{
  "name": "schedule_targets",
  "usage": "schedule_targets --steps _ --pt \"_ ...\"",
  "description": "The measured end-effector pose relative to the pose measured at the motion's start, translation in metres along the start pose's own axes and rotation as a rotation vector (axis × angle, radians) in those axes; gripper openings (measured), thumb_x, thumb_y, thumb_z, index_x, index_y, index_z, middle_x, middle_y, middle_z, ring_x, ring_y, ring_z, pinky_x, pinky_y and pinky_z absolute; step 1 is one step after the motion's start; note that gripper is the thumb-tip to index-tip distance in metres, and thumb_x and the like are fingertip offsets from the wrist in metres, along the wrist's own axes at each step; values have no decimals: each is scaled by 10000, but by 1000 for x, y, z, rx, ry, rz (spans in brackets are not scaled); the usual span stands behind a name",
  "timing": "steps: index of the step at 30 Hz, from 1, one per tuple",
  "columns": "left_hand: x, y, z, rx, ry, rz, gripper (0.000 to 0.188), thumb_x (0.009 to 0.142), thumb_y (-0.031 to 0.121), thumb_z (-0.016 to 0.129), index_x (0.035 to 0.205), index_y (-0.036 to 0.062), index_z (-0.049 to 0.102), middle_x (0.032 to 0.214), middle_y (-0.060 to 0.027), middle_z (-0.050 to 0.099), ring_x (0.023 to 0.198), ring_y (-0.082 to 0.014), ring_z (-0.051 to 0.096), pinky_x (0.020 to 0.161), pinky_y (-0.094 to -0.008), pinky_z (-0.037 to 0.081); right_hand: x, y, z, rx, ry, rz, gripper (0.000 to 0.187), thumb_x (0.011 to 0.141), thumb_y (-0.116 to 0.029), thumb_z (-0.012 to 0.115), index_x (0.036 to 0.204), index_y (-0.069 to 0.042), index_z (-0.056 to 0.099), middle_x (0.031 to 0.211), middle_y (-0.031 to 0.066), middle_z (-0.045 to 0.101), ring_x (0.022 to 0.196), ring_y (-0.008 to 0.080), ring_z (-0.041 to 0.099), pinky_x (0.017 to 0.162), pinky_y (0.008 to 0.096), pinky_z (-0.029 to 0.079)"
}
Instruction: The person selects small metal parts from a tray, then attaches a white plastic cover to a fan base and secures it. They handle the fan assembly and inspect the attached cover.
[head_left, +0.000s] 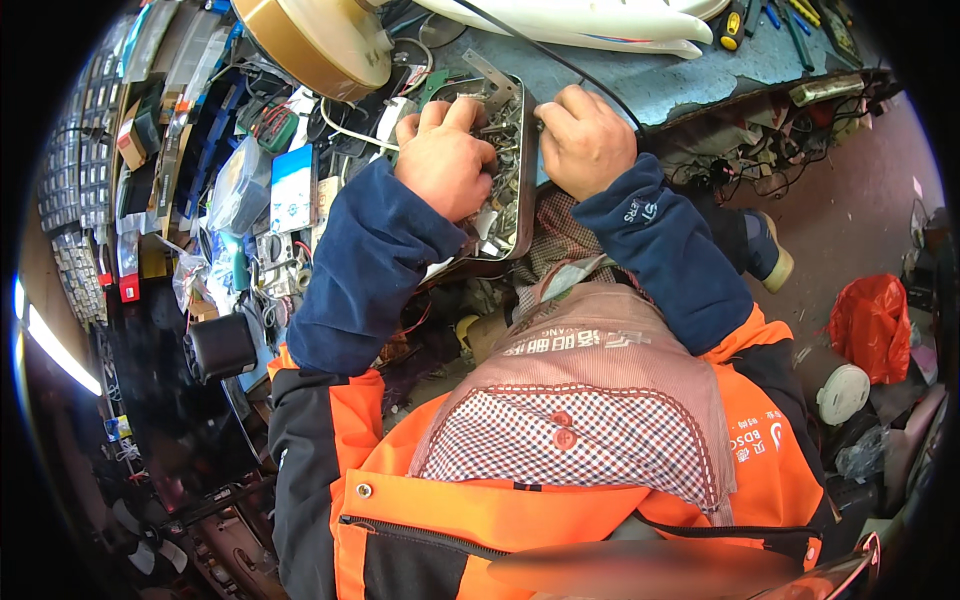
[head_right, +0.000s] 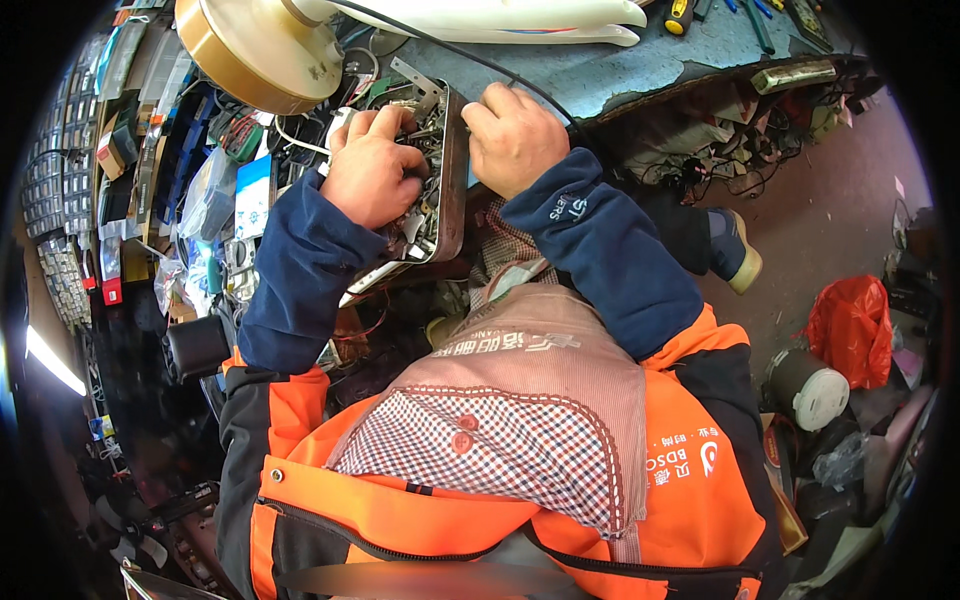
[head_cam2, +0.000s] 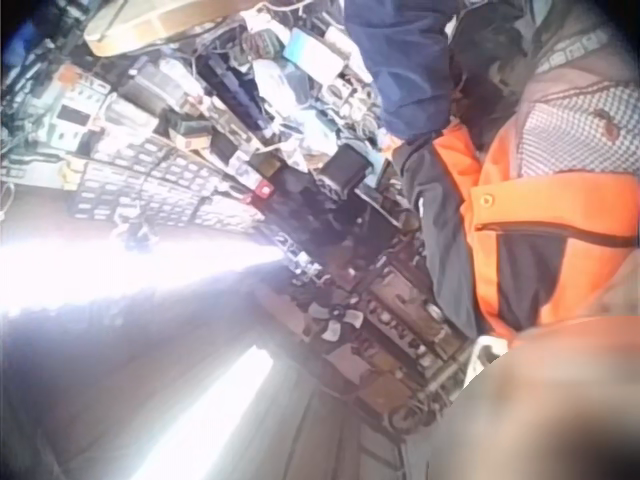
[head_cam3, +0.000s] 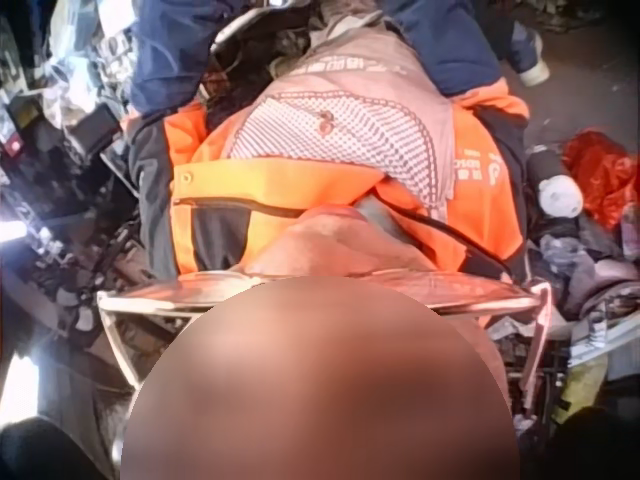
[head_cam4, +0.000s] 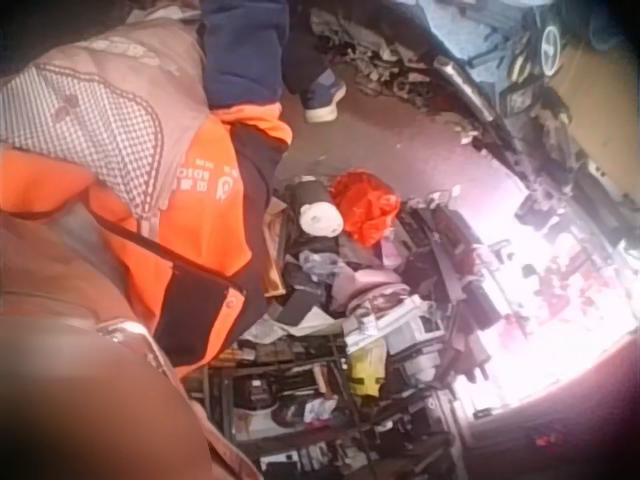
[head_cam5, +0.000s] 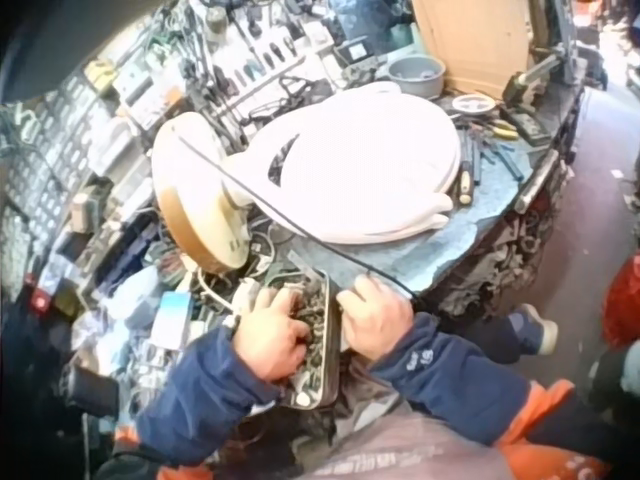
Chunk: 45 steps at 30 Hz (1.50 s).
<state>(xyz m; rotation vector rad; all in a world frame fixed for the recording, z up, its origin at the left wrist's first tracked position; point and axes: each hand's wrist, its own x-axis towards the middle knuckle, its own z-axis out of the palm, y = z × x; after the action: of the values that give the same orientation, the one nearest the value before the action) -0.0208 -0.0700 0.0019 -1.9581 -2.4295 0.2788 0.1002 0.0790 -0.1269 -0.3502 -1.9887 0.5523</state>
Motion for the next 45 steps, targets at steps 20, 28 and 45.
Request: schedule_targets --steps 20,28,45 --pt "-2 9 4 30 28 12 169 761 205 794 901 141 865 1314 -58 628 1296 -333 536 1124 -583 382 -3 -3 -7 -9 1 -10 153 783 -76 763 870 -134 652 883 55 607 820 304 677 688 426 575" --pt "-6 2 6 -35 12 13 194 769 198 776 931 137 864 1373 -73 611 1336 -347 515 1135 -598 365 -3 -4 -4 -14 -8 2 152 784 -81 764 856 -134 640 879 56 600 832 300 683 690 425 579" --pt "-9 4 -1 -70 -49 13 229 790 177 725 974 220 855 1399 -87 588 1366 -374 490 1142 -595 346 -5 -5 -12 -21 -12 0 137 792 -80 761 858 -130 651 878 55 602 826 293 683 682 419 577"
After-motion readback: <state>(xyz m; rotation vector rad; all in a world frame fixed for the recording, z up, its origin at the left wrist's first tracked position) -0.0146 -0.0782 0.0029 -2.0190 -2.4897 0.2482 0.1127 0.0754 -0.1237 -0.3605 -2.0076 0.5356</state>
